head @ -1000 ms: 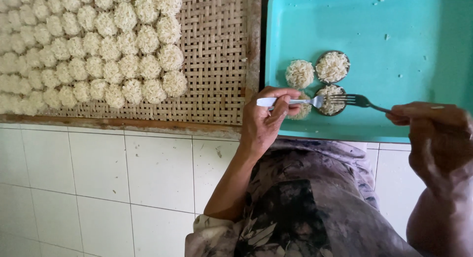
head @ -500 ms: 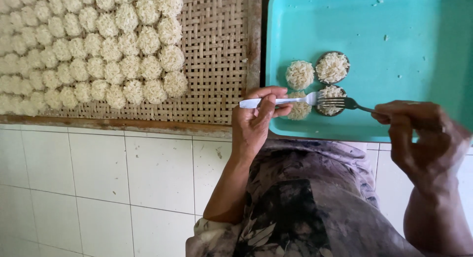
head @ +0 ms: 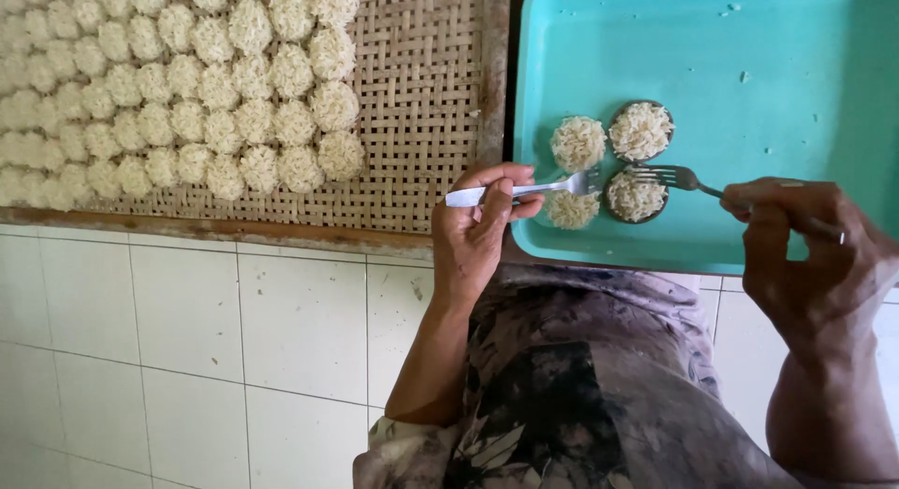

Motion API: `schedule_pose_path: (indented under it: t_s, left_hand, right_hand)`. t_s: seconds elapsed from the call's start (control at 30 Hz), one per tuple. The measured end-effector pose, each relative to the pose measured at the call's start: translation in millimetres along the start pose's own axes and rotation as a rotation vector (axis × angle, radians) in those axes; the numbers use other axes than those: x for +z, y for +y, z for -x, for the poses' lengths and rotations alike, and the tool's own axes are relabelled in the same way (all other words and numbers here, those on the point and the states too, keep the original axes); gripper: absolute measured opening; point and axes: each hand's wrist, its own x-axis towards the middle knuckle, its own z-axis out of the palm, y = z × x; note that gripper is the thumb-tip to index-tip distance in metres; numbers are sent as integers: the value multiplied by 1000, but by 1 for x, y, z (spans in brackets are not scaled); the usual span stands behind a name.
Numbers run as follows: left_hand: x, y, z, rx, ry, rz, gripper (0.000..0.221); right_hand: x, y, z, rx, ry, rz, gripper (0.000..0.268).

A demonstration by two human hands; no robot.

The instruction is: Shaping noodle-like food items into circular molds using a fork and spoon

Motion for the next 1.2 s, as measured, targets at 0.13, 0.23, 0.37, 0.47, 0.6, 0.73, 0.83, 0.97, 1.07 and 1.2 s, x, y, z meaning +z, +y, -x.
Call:
schedule_pose_path:
  t_s: [0.13,0.23,0.37,0.47,0.6,0.73,0.83,0.97,1.07,1.2]
  left_hand:
    - [2,-3,-1,-56,-1,35,38]
    - [3,-4,0,-66,-1,53,35]
    - [2,-1,1,-23,-6,7,29]
    - [1,-3,1,-22,-1,-2,25]
    - [4,0,2,-47,-3,36,29]
    - [5,2,3,-69,8,58,30]
    - [3,4,4,-53,11,19,30]
    - [3,6,4,-52,12,15,24]
    - [5,5,3,-58,7,1,27]
    - [5,2,4,-107,9,75,31]
  right_hand:
    - [-6,-4,3,-27,-13,-13,39]
    - [-7,-3,2,-3,-23,-96,38]
    - [-8,8,4,-69,-61,45,23]
    - [-10,-17,8,408,-25,-146,15]
    - [-7,-15,0,301,21,-171,12]
    - [6,4,-14,146,12,-142,11]
    - [10,0,-20,96,-16,-60,9]
    - [0,-22,-18,249,-5,-18,9]
    - [0,-5,-16,86,-33,-92,11]
    - [6,-9,-11,143,-48,91,8]
